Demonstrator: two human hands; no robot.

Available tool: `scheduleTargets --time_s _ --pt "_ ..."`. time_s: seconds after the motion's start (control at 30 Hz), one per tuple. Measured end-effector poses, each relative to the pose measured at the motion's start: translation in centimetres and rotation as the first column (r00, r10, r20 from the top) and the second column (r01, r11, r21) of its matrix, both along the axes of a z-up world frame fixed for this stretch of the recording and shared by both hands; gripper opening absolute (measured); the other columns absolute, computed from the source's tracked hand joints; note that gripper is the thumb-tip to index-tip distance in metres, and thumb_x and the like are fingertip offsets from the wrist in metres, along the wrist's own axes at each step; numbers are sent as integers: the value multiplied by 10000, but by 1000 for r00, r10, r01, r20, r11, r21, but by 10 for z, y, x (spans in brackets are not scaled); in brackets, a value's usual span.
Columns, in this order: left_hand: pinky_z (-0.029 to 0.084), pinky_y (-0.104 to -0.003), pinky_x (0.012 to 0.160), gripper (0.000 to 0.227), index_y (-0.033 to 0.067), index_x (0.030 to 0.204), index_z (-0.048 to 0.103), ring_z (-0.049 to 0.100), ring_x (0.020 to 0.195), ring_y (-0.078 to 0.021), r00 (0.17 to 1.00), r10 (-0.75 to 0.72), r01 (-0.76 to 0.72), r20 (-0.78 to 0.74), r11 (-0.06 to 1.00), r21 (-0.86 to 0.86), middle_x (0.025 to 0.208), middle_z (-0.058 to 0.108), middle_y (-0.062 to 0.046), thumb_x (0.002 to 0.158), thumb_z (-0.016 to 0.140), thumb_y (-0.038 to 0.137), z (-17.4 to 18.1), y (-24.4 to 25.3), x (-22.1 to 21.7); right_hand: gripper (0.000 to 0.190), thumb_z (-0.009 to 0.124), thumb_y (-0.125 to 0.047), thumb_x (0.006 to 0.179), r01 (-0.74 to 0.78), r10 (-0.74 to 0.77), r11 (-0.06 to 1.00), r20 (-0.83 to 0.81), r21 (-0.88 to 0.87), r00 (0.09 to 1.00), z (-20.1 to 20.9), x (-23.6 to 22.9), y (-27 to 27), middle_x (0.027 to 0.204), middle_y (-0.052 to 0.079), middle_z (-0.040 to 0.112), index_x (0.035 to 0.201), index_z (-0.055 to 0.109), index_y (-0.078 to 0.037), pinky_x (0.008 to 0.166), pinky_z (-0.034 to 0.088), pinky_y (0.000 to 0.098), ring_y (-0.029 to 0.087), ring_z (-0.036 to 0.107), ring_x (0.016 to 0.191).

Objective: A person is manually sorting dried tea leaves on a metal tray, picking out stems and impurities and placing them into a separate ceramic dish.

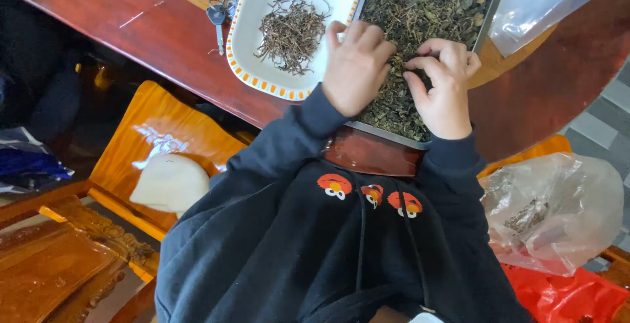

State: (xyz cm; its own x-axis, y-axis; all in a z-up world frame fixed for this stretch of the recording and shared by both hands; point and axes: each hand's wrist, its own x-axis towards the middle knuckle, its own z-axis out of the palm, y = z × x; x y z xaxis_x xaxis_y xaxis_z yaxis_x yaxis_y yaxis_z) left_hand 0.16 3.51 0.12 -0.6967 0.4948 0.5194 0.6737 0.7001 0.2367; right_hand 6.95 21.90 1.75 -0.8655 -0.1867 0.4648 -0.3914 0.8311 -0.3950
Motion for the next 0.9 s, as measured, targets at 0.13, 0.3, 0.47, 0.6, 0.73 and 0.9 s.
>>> scheduleTargets --time_s 0.13,0.3,0.47,0.6,0.73,0.9 --pt "355 -545 916 156 143 858 603 493 962 -313 998 -58 58 -34 998 -21 915 547 -54 812 721 234 -2 10 -2 71 784 -12 967 27 -27 1000 -11 2 1000 1 -1 -2 1147 94 591 936 726 -39 936 250 448 304 528 1125" --pt "358 -543 974 128 128 892 666 547 959 -280 998 16 -18 54 999 47 927 607 -27 833 772 166 2 -12 -3 98 784 -10 986 38 -38 999 -36 -3 999 -2 -3 -2 1143 81 605 919 722 -46 937 255 441 292 544 1119" --pt "328 -547 951 133 141 941 667 517 958 -298 998 34 -37 52 998 51 926 567 -33 853 767 142 9 -31 1 136 821 -87 1003 64 -62 997 -44 40 997 -3 -5 -4 1144 72 603 905 740 -41 965 249 449 286 549 1121" --pt "330 -535 955 187 154 1005 694 531 965 -286 999 20 -22 42 999 47 975 582 -19 849 793 184 9 -35 7 241 910 -210 970 100 -98 980 -21 175 995 -8 -6 -5 1168 67 612 883 734 -70 988 238 451 299 562 1147" --pt "335 -554 940 161 142 985 702 520 970 -292 998 -9 5 60 998 58 963 564 -28 854 784 184 9 -34 11 195 894 -92 928 109 -110 978 -5 176 994 -8 -6 -7 1153 69 596 865 712 -66 1003 233 456 302 564 1139" --pt "341 -557 967 141 153 944 718 539 964 -274 996 -60 55 65 995 81 950 585 -11 841 809 183 6 -32 16 155 793 -37 922 100 -105 969 13 227 994 -4 -7 -13 1178 57 602 829 681 -92 1014 240 466 297 563 1175"
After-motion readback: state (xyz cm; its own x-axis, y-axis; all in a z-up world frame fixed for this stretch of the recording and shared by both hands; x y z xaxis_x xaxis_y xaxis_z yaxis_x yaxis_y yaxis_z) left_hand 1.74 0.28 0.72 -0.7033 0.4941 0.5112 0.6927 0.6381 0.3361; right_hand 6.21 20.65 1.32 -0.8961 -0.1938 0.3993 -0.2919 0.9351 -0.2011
